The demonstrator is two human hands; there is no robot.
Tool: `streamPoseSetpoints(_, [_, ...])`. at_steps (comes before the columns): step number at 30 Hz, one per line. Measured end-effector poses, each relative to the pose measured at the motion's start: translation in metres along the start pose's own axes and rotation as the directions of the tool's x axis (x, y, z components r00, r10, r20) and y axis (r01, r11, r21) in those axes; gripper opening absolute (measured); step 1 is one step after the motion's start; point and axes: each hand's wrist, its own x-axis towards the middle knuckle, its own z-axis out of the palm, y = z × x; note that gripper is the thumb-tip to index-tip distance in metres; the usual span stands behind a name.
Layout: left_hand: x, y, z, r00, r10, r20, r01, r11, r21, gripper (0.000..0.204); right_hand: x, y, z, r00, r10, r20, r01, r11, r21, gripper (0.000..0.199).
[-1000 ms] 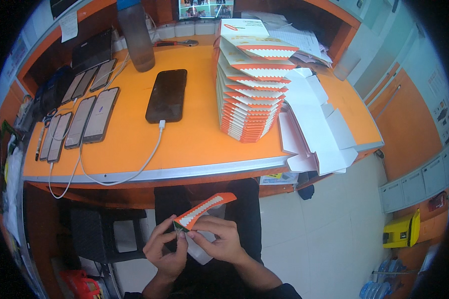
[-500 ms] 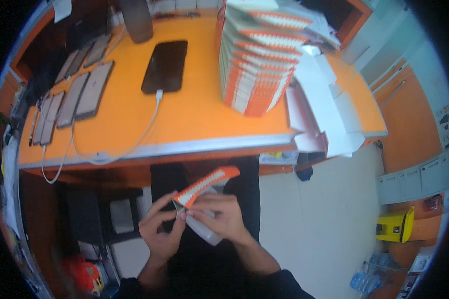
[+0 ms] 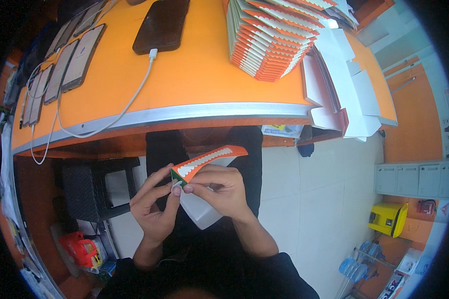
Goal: The person folds flat paperboard pieces into small rectangular boxes and stacks them on the desk. They repeatedly pick up a flat piece, fold the sides and flaps, and place the finished box on a growing stack.
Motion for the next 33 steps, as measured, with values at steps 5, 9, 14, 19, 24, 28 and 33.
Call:
streamPoseSetpoints(5, [0.000, 0.001, 0.001, 0.999, 0.031, 0.014, -0.032, 0.997, 0.070, 0.013, 0.000, 0.000, 0.001, 1.000, 0.000, -0.023, -0.001, 0.999, -0.044, 0.014])
streamPoseSetpoints(9, [0.000, 0.002, 0.000, 0.998, 0.053, 0.038, -0.057, 0.992, 0.115, 0.013, -0.003, 0.006, -0.004, 1.000, 0.008, 0.008, -0.008, 0.999, -0.031, 0.016])
streamPoseSetpoints(14, [0.006, 0.009, -0.003, 0.987, 0.127, 0.094, -0.143, 0.973, 0.182, 0.012, -0.009, 0.004, -0.009, 0.997, 0.071, 0.007, -0.071, 0.997, -0.037, 0.020])
streamPoseSetpoints(19, [0.008, 0.010, -0.006, 0.963, 0.190, 0.189, -0.238, 0.931, 0.276, 0.018, -0.005, 0.006, -0.011, 0.998, 0.056, 0.025, -0.057, 0.998, 0.018, 0.021])
streamPoseSetpoints(24, [0.000, 0.007, 0.004, 0.966, 0.202, 0.162, -0.239, 0.936, 0.260, 0.020, -0.001, -0.001, -0.005, 0.997, 0.070, -0.011, -0.068, 0.982, 0.176, 0.020])
streamPoseSetpoints(28, [-0.011, -0.003, 0.003, 0.984, 0.168, 0.053, -0.175, 0.968, 0.180, 0.019, -0.001, -0.002, 0.002, 0.998, 0.049, 0.025, -0.053, 0.980, 0.193, 0.020])
streamPoseSetpoints(33, [-0.006, -0.005, 0.002, 0.986, 0.163, -0.016, -0.162, 0.985, 0.062, 0.016, -0.003, 0.001, 0.001, 0.985, -0.135, 0.104, 0.155, 0.963, -0.219, 0.027])
